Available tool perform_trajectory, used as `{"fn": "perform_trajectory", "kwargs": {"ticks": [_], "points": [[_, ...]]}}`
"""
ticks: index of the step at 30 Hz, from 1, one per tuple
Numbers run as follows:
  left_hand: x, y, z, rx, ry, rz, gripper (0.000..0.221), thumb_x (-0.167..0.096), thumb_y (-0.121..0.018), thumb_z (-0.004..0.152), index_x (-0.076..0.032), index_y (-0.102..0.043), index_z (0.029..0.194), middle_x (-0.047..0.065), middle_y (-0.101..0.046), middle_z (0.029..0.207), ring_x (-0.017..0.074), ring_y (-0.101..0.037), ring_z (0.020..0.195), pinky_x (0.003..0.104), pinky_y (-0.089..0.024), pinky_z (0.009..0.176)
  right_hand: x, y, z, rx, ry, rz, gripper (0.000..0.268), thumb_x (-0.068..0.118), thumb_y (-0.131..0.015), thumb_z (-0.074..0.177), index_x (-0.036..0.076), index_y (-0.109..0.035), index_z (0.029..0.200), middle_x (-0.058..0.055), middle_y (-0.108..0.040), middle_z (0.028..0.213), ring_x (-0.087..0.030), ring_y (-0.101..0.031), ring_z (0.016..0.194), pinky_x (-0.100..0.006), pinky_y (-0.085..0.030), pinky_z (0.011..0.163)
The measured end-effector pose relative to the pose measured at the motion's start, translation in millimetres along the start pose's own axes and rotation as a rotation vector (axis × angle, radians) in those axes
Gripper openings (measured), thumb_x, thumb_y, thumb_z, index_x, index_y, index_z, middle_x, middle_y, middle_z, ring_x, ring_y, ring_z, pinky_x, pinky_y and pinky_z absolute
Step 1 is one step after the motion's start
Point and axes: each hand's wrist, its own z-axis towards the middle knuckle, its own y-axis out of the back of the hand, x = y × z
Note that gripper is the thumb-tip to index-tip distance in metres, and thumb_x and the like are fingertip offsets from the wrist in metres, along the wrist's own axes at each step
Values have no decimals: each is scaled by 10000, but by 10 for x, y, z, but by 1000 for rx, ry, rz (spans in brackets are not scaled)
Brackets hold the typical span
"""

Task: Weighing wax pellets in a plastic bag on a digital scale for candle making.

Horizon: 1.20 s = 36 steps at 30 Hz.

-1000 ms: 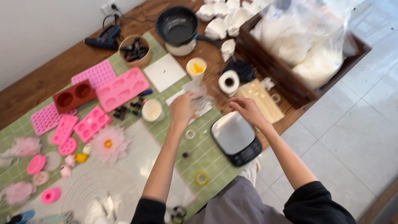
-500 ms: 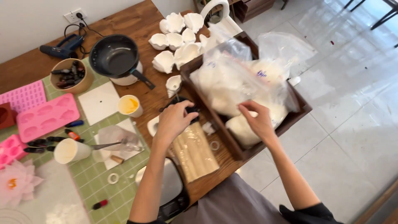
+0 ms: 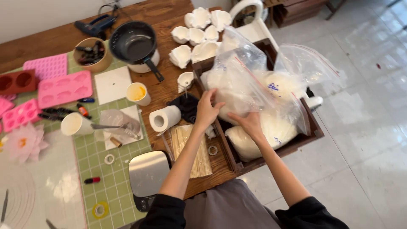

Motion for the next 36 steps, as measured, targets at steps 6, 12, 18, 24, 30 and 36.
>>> {"fn": "perform_trajectory", "kwargs": {"ticks": [6, 12, 18, 24, 30, 36], "points": [[8, 228, -347, 56, -226, -135, 546, -178, -806, 906, -100, -652, 1424, 91, -675, 1284, 259, -687, 1245, 354, -534, 1098, -108, 310, -174, 113, -124, 309, 630, 215, -895, 790, -51, -643, 1302, -171, -715, 1237, -238, -687, 1101, -359, -571, 955], [-411, 788, -1064, 206, -307, -376, 1199, -350, -951, 625, -88, -298, 1596, 125, -320, 1622, 281, -334, 1487, 416, -321, 1209, 417, 626, -230, 269, -74, 360, 532, 91, -828, 913, -95, -580, 1345, -185, -677, 1161, -229, -676, 1069, -385, -571, 921], [-417, 1321, -2073, -38, 138, -420, 941, -259, -923, 699, -51, -478, 1502, 119, -659, 1377, 240, -633, 1287, 391, -499, 1114, 961, -206, -554, 471, -245, 432, 767, 227, -759, 844, 62, -430, 1517, -134, -646, 1265, -205, -655, 1108, -372, -560, 941], [51, 2159, -2954, -243, 214, -308, 834, -99, -895, 704, -45, -517, 1446, 135, -733, 1269, 240, -693, 1202, 381, -533, 1040, 1187, -1262, -1255, 966, -7, 246, 1091, 253, -952, 578, 31, -413, 1501, -108, -608, 1346, -227, -566, 1245, -394, -473, 1077], [572, 3007, -3762, -320, 293, -213, 710, 36, -805, 718, -21, -547, 1377, 164, -755, 1170, 233, -733, 1102, 379, -579, 902, 1601, -2278, -2137, 998, 27, 268, 1261, 241, -1007, 498, 12, -274, 1499, -86, -566, 1373, -214, -534, 1268, -386, -411, 1091], [1123, 3648, -4220, -203, 479, -342, 506, 31, -614, 867, -13, -522, 1363, 149, -784, 904, 143, -750, 675, 284, -621, 594, 2266, -2957, -2721, 1023, 24, 234, 993, 138, -978, 533, 4, -508, 1398, -100, -647, 1302, -207, -595, 1217, -368, -471, 1046]]}}
